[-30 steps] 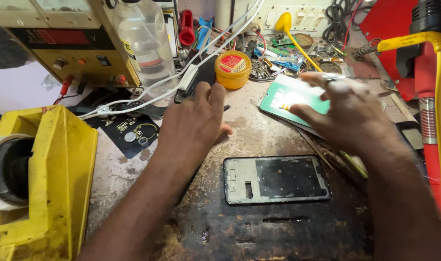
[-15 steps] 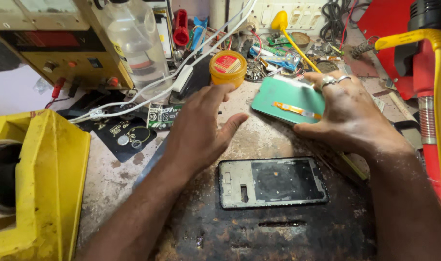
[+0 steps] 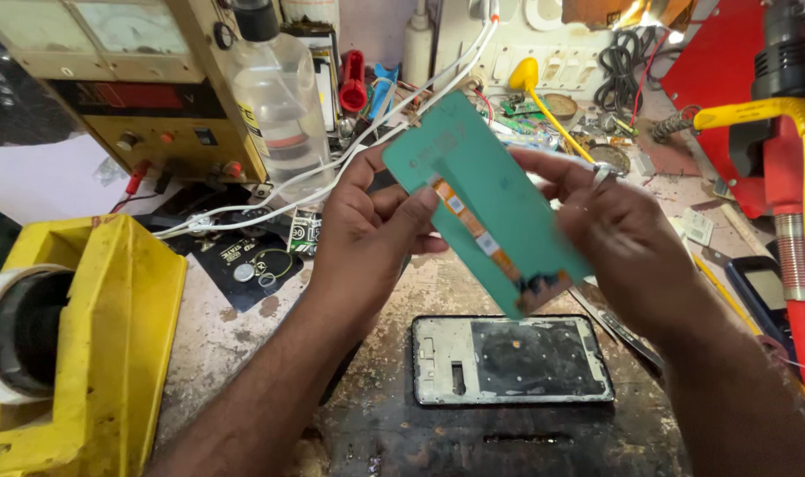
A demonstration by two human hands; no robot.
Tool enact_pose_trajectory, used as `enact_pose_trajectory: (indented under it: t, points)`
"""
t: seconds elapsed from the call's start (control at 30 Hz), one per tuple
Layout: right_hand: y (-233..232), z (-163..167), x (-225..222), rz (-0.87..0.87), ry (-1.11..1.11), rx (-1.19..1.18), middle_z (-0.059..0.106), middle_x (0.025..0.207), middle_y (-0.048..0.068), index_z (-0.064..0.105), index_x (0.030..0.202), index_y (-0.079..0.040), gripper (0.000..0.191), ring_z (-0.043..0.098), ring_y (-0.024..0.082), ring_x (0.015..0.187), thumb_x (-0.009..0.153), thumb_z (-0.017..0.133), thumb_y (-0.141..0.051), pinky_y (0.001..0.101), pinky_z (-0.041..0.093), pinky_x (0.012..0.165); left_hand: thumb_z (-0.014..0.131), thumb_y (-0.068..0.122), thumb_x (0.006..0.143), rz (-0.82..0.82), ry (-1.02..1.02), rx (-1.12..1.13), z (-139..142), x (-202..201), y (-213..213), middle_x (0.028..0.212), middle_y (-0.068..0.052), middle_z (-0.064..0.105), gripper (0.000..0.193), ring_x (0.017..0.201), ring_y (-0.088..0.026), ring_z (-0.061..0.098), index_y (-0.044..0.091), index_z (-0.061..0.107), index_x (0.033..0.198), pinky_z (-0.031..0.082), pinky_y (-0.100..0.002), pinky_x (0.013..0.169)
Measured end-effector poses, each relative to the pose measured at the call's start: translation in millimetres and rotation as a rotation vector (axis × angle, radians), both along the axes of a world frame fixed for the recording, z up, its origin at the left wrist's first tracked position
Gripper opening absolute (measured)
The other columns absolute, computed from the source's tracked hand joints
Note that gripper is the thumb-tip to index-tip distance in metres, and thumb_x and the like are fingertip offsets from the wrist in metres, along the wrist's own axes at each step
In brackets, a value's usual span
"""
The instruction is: The person applies adhesive from a tube along the edge of a phone frame, aligns a replacement screen assembly onto the frame, and presses the parts together. They then hold the phone and work on its internal components with a small tool on the workbench.
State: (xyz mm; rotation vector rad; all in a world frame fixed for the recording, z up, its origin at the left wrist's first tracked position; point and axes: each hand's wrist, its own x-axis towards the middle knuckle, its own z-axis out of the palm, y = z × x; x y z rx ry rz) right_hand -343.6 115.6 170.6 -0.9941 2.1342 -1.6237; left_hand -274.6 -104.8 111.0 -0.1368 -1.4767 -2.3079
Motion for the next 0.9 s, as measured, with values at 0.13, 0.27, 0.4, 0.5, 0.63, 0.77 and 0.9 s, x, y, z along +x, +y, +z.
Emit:
enact_pose_trajectory:
  t: [0.13,0.27,0.4,0.5,0.63,0.77,0.9]
  points:
    - [0.2,-7.9,-10.0,0.079,-0.401,-0.148,0.074,0.107,0.014,0.053,0.151,-0.001,0.068,0.069,0.015,0.085,0.109,0.039,-0.053,0.0327,0.057,0.069,0.066,0.010,0.097,-0.026,0.108,-0.067,2.9,4.2,4.9,0.110,-0.006,0.077,0.066,0.091,-0.010,0.073,0.017,0.032,0.153,0.063,-0.027,0.070]
    - [-2.7,-12.9,-5.1,0.148,-0.620,-0.211,0.066,0.128,0.017,0.046,0.156,0.000,0.075,0.069,0.022,0.103,0.108,0.033,-0.056,0.0415,0.059,0.080,0.065,0.009,0.100,-0.003,0.121,-0.104,0.1,6.1,1.7,0.105,-0.005,0.076,0.051,0.090,-0.008,0.070,0.006,0.051,0.149,0.060,-0.026,0.071]
    - [-11.5,-12.2,5.2,0.473,-0.680,-0.300,0.056,0.148,0.021,0.033,0.158,-0.004,0.070,0.066,0.042,0.123,0.109,0.032,-0.054,0.0597,0.061,0.092,0.062,0.010,0.104,0.033,0.094,-0.128,-2.3,3.7,-3.1,0.105,-0.006,0.076,0.032,0.088,-0.009,0.069,0.000,0.066,0.134,0.060,-0.028,0.073]
    - [-17.7,-10.6,12.1,0.492,-0.799,-0.361,0.053,0.153,0.024,0.033,0.161,-0.003,0.071,0.062,0.048,0.127,0.110,0.031,-0.053,0.0649,0.056,0.096,0.059,0.013,0.107,0.019,0.108,-0.130,-2.1,4.0,-5.8,0.109,-0.006,0.076,0.028,0.093,-0.009,0.070,-0.001,0.069,0.129,0.061,-0.028,0.081]
    - [-20.3,-11.0,18.3,0.406,-0.719,-0.357,0.057,0.144,0.027,0.036,0.158,-0.002,0.071,0.067,0.046,0.118,0.109,0.031,-0.053,0.0602,0.058,0.093,0.053,0.020,0.109,-0.120,0.150,-0.001,-1.3,6.5,-7.1,0.112,-0.007,0.075,0.031,0.100,-0.011,0.072,-0.001,0.067,0.127,0.062,-0.031,0.092]
    - [-17.5,-13.6,19.1,0.251,-0.601,-0.318,0.063,0.130,0.025,0.045,0.152,-0.002,0.070,0.071,0.037,0.107,0.108,0.031,-0.053,0.0521,0.059,0.089,0.070,0.019,0.106,-0.036,0.314,-0.150,-1.5,6.7,2.2,0.120,-0.014,0.069,0.031,0.113,-0.018,0.066,-0.006,0.060,0.121,0.056,-0.042,0.104]
    - [-5.1,-8.4,10.9,0.184,-0.381,-0.469,0.062,0.115,0.013,0.049,0.141,0.000,0.052,0.064,0.022,0.099,0.118,0.045,-0.046,0.0385,0.053,0.084,0.076,0.049,0.096,0.194,0.283,-0.525,3.5,16.9,1.7,0.154,-0.013,0.046,0.083,0.140,-0.022,0.048,0.005,0.036,0.155,0.044,-0.043,0.113]
